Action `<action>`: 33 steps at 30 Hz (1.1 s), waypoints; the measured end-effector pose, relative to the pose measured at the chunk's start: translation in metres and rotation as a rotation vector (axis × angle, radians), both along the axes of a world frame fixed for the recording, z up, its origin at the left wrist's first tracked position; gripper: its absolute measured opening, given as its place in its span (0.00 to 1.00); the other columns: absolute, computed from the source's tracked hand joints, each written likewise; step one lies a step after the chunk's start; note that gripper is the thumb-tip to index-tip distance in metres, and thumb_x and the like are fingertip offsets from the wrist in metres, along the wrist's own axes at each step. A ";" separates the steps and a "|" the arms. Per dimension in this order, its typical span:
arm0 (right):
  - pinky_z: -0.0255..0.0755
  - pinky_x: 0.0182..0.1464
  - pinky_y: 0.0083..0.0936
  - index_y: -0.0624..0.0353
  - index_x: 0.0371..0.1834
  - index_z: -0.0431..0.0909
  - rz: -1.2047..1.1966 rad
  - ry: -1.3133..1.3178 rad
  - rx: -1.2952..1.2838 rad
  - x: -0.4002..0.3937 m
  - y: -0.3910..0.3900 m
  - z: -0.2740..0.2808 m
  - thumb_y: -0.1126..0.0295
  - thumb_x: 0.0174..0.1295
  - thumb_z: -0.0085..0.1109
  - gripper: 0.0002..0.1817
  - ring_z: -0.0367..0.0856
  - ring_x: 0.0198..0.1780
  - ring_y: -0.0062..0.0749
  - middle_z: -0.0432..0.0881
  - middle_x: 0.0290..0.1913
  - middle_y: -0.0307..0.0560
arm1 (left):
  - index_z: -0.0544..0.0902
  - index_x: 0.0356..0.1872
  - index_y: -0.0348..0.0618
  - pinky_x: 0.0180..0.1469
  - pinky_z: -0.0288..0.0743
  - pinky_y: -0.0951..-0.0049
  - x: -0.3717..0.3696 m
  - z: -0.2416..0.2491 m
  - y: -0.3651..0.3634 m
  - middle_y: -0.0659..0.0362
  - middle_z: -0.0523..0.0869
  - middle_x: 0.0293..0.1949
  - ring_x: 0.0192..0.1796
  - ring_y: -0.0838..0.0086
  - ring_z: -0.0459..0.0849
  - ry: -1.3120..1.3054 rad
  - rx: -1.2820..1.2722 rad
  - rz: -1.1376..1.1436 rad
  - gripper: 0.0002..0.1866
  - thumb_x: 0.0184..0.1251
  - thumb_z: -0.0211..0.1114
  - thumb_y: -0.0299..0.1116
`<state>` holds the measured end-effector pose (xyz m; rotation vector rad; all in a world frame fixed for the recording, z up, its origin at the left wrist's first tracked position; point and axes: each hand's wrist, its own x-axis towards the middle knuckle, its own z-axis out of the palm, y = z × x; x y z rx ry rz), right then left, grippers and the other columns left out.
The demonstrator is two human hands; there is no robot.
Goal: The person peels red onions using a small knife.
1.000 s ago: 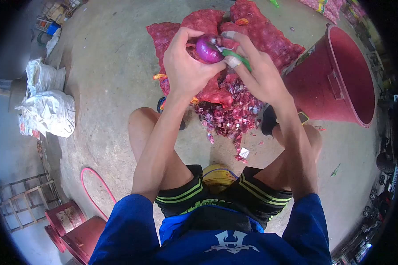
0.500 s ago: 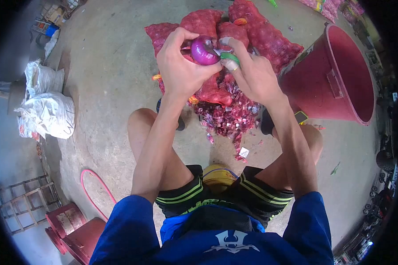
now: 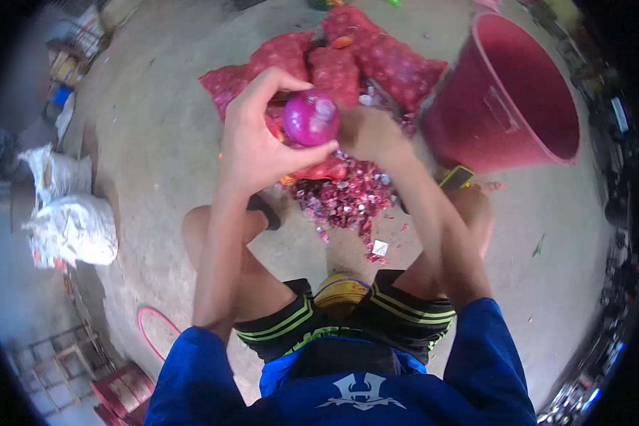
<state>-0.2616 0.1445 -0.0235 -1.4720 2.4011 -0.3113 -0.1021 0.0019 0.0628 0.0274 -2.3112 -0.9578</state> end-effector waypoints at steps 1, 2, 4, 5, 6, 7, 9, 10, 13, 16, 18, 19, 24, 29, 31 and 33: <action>0.86 0.63 0.55 0.59 0.76 0.76 0.119 -0.023 -0.014 0.004 0.008 0.006 0.49 0.81 0.53 0.31 0.92 0.62 0.60 0.91 0.59 0.64 | 0.86 0.54 0.41 0.62 0.84 0.67 -0.011 0.016 0.011 0.57 0.92 0.48 0.54 0.67 0.92 -0.032 0.018 -0.166 0.35 0.41 0.93 0.36; 0.86 0.63 0.55 0.59 0.76 0.76 0.107 -0.024 -0.016 0.010 0.013 0.005 0.49 0.81 0.53 0.31 0.92 0.62 0.60 0.91 0.59 0.64 | 0.86 0.54 0.41 0.62 0.84 0.67 -0.024 0.031 0.023 0.57 0.92 0.48 0.54 0.67 0.92 -0.034 0.016 -0.179 0.35 0.41 0.93 0.36; 0.86 0.66 0.54 0.51 0.80 0.75 -0.085 -0.850 -1.147 0.021 0.015 0.004 0.49 0.78 0.57 0.32 0.91 0.65 0.58 0.90 0.64 0.61 | 0.86 0.57 0.41 0.67 0.83 0.67 -0.053 0.055 0.043 0.58 0.92 0.51 0.57 0.69 0.92 -0.029 0.115 -0.480 0.37 0.42 0.93 0.32; 0.86 0.66 0.54 0.51 0.80 0.75 -0.084 -0.847 -1.169 0.007 0.022 -0.001 0.49 0.78 0.57 0.32 0.91 0.65 0.58 0.90 0.64 0.61 | 0.86 0.57 0.41 0.67 0.83 0.67 -0.060 0.059 0.042 0.58 0.92 0.51 0.57 0.69 0.92 -0.034 0.096 -0.488 0.37 0.42 0.93 0.32; 0.85 0.67 0.53 0.47 0.81 0.75 0.027 -0.587 -0.878 -0.019 0.036 -0.010 0.51 0.77 0.59 0.31 0.91 0.65 0.58 0.89 0.66 0.62 | 0.85 0.60 0.40 0.70 0.82 0.64 -0.064 0.060 0.040 0.55 0.91 0.55 0.61 0.68 0.91 -0.034 0.139 -0.583 0.39 0.41 0.93 0.31; 0.85 0.68 0.52 0.43 0.81 0.75 0.125 -0.328 -0.582 -0.045 0.045 -0.020 0.54 0.75 0.62 0.31 0.90 0.66 0.57 0.88 0.68 0.62 | 0.83 0.63 0.38 0.73 0.81 0.61 -0.067 0.058 0.037 0.53 0.90 0.59 0.64 0.66 0.89 -0.036 0.182 -0.678 0.42 0.41 0.94 0.30; 0.84 0.68 0.49 0.40 0.81 0.76 0.183 -0.002 -0.407 -0.069 0.050 -0.026 0.57 0.75 0.64 0.30 0.91 0.64 0.57 0.90 0.65 0.61 | 0.82 0.64 0.37 0.75 0.79 0.60 -0.057 0.043 0.027 0.50 0.89 0.62 0.66 0.64 0.89 -0.077 0.203 -0.669 0.44 0.40 0.94 0.30; 0.84 0.64 0.47 0.47 0.80 0.76 0.007 -0.073 -0.420 -0.072 0.060 -0.005 0.55 0.78 0.63 0.30 0.92 0.59 0.53 0.92 0.58 0.58 | 0.82 0.64 0.37 0.75 0.79 0.60 -0.050 0.033 0.022 0.50 0.89 0.63 0.66 0.64 0.88 -0.104 0.243 -0.569 0.44 0.40 0.94 0.29; 0.84 0.55 0.42 0.56 0.80 0.76 -0.181 -0.352 -0.567 -0.064 0.063 0.026 0.54 0.83 0.59 0.29 0.93 0.50 0.43 0.94 0.47 0.51 | 0.83 0.62 0.39 0.74 0.80 0.62 -0.035 0.016 0.015 0.53 0.90 0.61 0.65 0.67 0.88 -0.125 0.291 -0.373 0.42 0.42 0.95 0.29; 0.78 0.43 0.32 0.58 0.81 0.74 -0.177 -0.747 -0.736 -0.043 0.060 0.055 0.54 0.87 0.55 0.28 0.84 0.39 0.29 0.88 0.39 0.43 | 0.84 0.60 0.40 0.73 0.81 0.63 -0.028 0.009 0.015 0.56 0.90 0.59 0.63 0.69 0.89 -0.073 0.321 -0.216 0.39 0.43 0.95 0.29; 0.63 0.29 0.20 0.56 0.86 0.69 -0.188 -1.076 -0.716 -0.028 0.062 0.065 0.54 0.90 0.49 0.29 0.71 0.29 0.16 0.81 0.32 0.38 | 0.83 0.61 0.39 0.72 0.81 0.63 -0.025 0.011 0.013 0.54 0.91 0.60 0.63 0.69 0.89 -0.011 0.323 -0.115 0.39 0.45 0.95 0.26; 0.63 0.29 0.20 0.56 0.86 0.69 -0.183 -1.077 -0.721 -0.022 0.061 0.066 0.54 0.90 0.49 0.29 0.71 0.29 0.16 0.81 0.32 0.38 | 0.83 0.61 0.39 0.72 0.81 0.63 -0.023 0.013 0.010 0.54 0.91 0.60 0.63 0.69 0.89 -0.010 0.317 -0.113 0.39 0.45 0.95 0.26; 0.60 0.24 0.15 0.52 0.85 0.66 -0.071 -1.609 -0.714 0.003 0.059 0.063 0.50 0.90 0.48 0.28 0.66 0.24 0.15 0.80 0.33 0.41 | 0.82 0.66 0.35 0.70 0.83 0.65 -0.016 0.013 0.002 0.54 0.90 0.60 0.62 0.69 0.89 0.041 0.376 -0.052 0.42 0.47 0.94 0.22; 0.61 0.21 0.13 0.50 0.69 0.72 0.009 -1.913 -0.637 0.009 0.049 0.047 0.49 0.92 0.44 0.20 0.64 0.21 0.15 0.77 0.32 0.42 | 0.82 0.68 0.35 0.69 0.84 0.65 -0.008 0.015 -0.001 0.54 0.90 0.60 0.62 0.69 0.90 -0.002 0.320 -0.008 0.43 0.47 0.93 0.22; 0.61 0.21 0.13 0.50 0.71 0.72 0.041 -2.034 -0.636 0.011 0.049 0.047 0.50 0.92 0.43 0.20 0.63 0.21 0.15 0.76 0.31 0.41 | 0.82 0.67 0.35 0.69 0.84 0.65 -0.009 0.015 0.000 0.55 0.90 0.59 0.61 0.70 0.90 0.019 0.327 -0.006 0.42 0.47 0.94 0.23; 0.62 0.21 0.13 0.49 0.74 0.71 0.073 -2.153 -0.634 0.014 0.050 0.049 0.51 0.92 0.42 0.21 0.63 0.21 0.15 0.76 0.31 0.41 | 0.82 0.67 0.36 0.69 0.84 0.65 -0.011 0.015 0.001 0.55 0.90 0.59 0.61 0.70 0.90 0.030 0.305 -0.008 0.42 0.47 0.94 0.23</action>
